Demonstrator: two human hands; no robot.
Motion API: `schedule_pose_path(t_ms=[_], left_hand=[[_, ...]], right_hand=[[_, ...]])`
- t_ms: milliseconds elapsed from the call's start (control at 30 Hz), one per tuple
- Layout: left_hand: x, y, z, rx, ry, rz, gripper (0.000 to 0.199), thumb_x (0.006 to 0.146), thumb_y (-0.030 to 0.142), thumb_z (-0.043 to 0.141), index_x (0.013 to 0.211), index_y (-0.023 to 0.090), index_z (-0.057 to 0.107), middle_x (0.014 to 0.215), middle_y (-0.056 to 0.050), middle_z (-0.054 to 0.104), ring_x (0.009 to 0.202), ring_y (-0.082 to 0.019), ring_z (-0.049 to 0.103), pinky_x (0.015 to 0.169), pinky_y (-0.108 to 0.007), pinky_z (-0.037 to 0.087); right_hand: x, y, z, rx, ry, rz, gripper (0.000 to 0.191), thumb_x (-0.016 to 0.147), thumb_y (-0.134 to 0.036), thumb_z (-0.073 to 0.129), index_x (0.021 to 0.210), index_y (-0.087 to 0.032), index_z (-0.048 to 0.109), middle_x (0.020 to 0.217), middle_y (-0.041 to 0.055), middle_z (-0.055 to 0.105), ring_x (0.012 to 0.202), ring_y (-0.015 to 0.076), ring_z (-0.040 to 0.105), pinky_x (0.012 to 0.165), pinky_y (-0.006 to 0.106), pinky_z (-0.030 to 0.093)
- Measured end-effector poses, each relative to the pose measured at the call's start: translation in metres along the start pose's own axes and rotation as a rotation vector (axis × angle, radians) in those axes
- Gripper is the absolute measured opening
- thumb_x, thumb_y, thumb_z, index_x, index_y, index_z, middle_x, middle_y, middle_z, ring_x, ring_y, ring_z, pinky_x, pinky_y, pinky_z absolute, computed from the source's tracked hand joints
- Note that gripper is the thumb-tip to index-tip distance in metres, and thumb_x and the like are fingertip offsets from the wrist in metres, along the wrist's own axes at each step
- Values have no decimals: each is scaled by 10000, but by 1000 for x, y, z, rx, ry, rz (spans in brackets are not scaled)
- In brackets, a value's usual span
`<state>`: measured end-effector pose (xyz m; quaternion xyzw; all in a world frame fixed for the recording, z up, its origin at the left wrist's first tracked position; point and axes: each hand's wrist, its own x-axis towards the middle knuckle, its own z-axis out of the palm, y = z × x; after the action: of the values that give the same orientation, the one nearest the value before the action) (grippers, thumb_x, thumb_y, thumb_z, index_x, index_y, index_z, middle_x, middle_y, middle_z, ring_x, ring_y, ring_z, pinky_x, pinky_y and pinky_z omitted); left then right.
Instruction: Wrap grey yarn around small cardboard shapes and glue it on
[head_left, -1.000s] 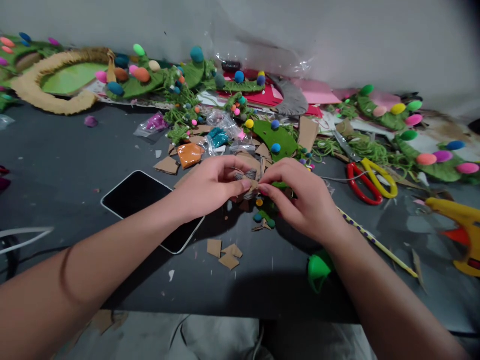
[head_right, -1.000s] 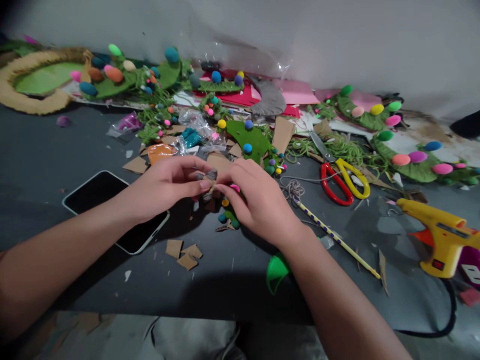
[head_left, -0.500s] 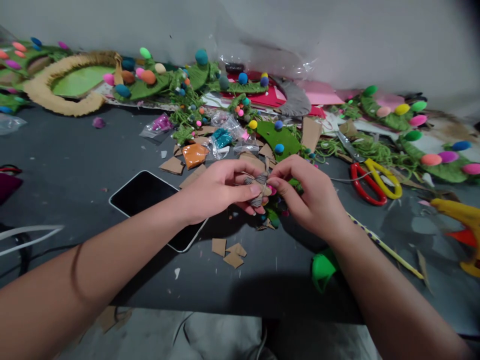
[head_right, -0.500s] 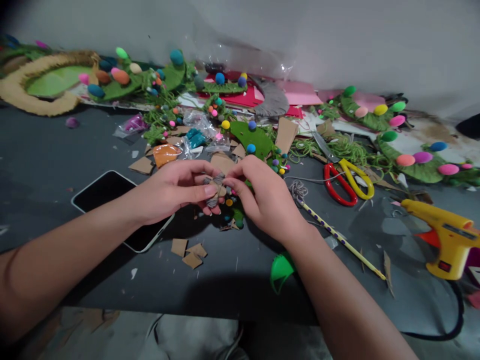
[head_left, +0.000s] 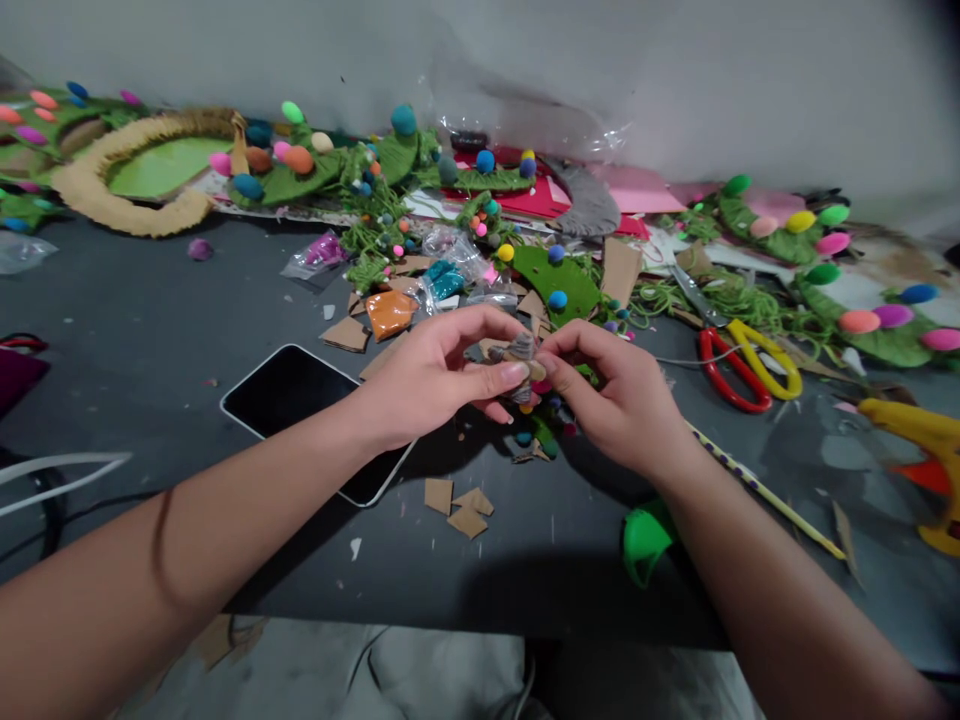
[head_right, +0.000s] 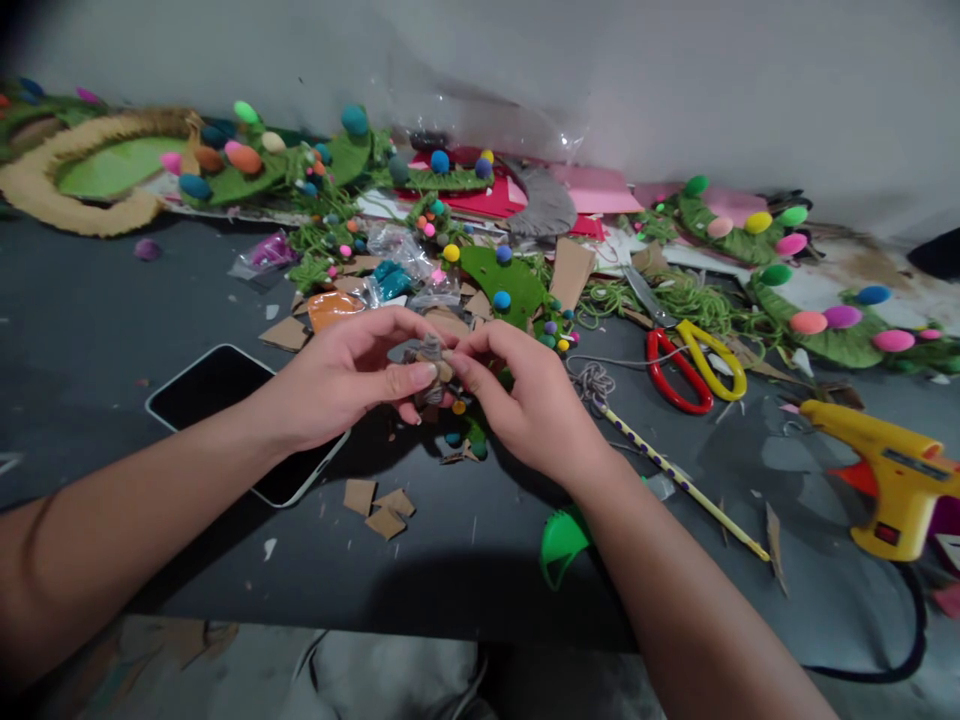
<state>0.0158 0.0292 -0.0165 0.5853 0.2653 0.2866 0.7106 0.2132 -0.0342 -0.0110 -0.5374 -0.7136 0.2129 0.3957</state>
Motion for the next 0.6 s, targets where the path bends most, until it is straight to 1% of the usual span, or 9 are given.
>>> schedule_pose_path(t_ms=[67, 100, 167, 267, 367, 467, 533, 600], left_hand=[[0, 0, 0, 0, 12, 24, 243, 869, 261, 765, 1074, 184, 661, 1162, -67, 704, 805, -136, 703, 577, -203, 605], [0, 0, 0, -6, 24, 32, 238, 869, 258, 766, 1071, 182, 666, 1178, -70, 704, 813, -141, 706, 570, -199, 599], [1, 0, 1, -16, 56, 31, 241, 864, 256, 768, 1070, 177, 671, 1118, -69, 717, 811, -154, 713, 553, -198, 588], [1, 0, 3, -7, 100, 28, 274, 852, 261, 773, 1093, 164, 688, 1040, -75, 725, 799, -164, 706, 518, -191, 564], [0, 0, 6, 0, 135, 38, 293, 841, 255, 778, 1104, 154, 697, 1087, -90, 727, 808, -161, 692, 503, -186, 551], [0, -2, 8, -5, 162, 59, 279, 825, 250, 793, 1068, 165, 686, 1104, -84, 735, 800, -158, 685, 497, -193, 549], [0, -3, 7, -16, 150, 74, 272, 819, 257, 804, 1047, 175, 680, 1037, -65, 739, 777, -157, 689, 483, -194, 542], [0, -5, 6, -30, 115, 83, 267, 822, 265, 808, 1042, 187, 679, 946, -38, 729, 738, -150, 692, 475, -194, 539]], right_hand=[[-1, 0, 1, 0, -16, -12, 109, 983, -253, 593, 891, -199, 614, 832, 5, 665, 755, 138, 592, 708, 262, 467], [-1, 1, 2, 3, -23, -15, 106, 984, -247, 590, 892, -199, 611, 833, 4, 663, 754, 135, 591, 710, 260, 468], [-2, 1, 3, 0, -24, -16, 105, 980, -244, 594, 887, -197, 612, 823, 2, 659, 747, 132, 590, 707, 256, 469], [-2, -1, 4, -30, 11, 0, 107, 960, -251, 619, 867, -199, 630, 816, 5, 675, 751, 142, 604, 701, 260, 473], [-2, -4, 4, -23, 37, 34, 132, 944, -268, 639, 833, -199, 659, 810, 9, 706, 749, 150, 624, 691, 263, 481], [0, -5, 5, 24, 45, 81, 184, 928, -279, 657, 765, -194, 664, 741, -2, 697, 697, 142, 617, 656, 255, 479], [1, -4, 6, 90, 34, 118, 187, 914, -286, 670, 753, -191, 669, 704, -8, 685, 665, 138, 607, 630, 253, 476], [1, -2, 7, 181, 9, 147, 147, 906, -297, 677, 811, -188, 699, 727, -3, 704, 671, 144, 622, 625, 258, 486]])
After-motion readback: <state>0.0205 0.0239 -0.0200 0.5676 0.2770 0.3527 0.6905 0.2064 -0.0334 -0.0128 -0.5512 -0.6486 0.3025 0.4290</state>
